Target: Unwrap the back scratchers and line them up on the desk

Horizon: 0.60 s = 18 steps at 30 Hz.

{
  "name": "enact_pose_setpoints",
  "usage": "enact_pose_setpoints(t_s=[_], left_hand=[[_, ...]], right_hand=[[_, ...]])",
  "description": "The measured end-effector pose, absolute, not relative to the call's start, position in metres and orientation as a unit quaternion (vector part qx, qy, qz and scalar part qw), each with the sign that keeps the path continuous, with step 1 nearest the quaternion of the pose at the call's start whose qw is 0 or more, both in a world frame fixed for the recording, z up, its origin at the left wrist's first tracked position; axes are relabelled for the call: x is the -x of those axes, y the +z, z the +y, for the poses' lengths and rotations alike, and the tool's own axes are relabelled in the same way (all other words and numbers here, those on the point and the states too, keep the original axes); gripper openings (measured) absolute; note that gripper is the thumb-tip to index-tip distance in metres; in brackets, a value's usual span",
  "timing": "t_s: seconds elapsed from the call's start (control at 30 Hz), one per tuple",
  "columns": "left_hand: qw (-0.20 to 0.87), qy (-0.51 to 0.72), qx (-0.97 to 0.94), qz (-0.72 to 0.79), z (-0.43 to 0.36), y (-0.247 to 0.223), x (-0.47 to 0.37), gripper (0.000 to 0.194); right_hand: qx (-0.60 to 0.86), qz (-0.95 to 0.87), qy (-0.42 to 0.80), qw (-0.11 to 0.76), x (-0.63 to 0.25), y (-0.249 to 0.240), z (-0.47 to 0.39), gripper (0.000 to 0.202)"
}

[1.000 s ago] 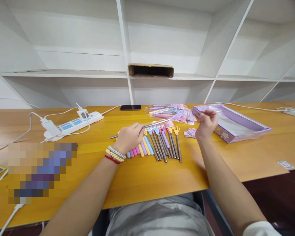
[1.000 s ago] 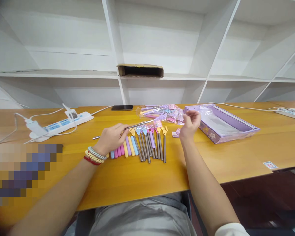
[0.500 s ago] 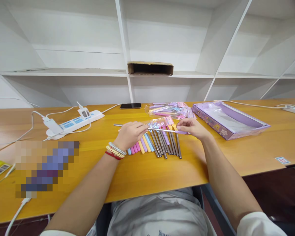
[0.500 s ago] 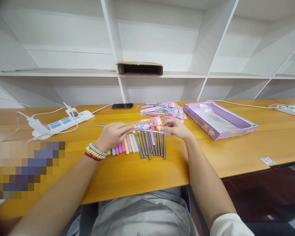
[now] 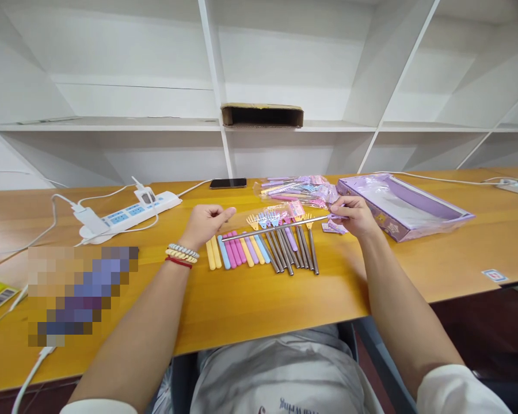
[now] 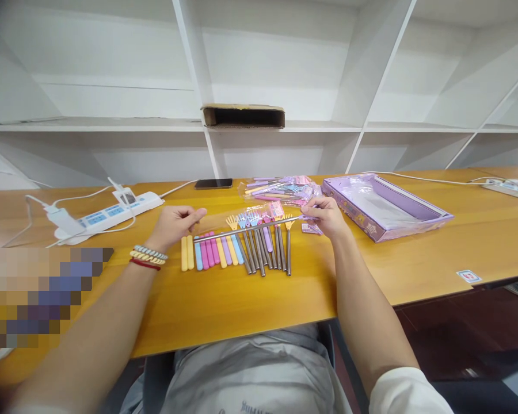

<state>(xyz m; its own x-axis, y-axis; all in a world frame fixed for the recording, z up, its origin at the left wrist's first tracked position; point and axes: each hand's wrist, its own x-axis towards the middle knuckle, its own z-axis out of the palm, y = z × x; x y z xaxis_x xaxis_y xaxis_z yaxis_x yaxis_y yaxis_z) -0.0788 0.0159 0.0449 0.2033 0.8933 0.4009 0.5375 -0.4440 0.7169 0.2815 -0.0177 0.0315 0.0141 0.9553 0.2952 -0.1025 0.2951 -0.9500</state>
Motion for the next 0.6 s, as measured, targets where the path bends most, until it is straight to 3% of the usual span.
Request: enact_pose_setpoints(t_s=[0.1, 0.17, 0.47, 0.6], left_hand=[[0.389, 0.433, -0.691, 0.428, 0.018, 0.041, 0.074, 0.035], [0.449, 0.448, -0.663, 0.397, 0.018, 0.04, 0.072, 0.032], [0.563, 0.532, -0.532, 0.342, 0.012, 0.052, 0.069, 0.029], [0.611, 0.433, -0.556, 0.362, 0.01, 0.055, 0.076, 0.021]], right_hand=[[0.361, -0.525, 0.448, 0.627, -0.274, 0.033, -0.018, 0.022], [0.342, -0.513, 0.438, 0.654, -0.267, 0.034, -0.018, 0.025], [0.322, -0.515, 0.438, 0.663, -0.259, 0.035, -0.019, 0.027], [0.339, -0.528, 0.428, 0.651, -0.269, 0.036, -0.02, 0.027]])
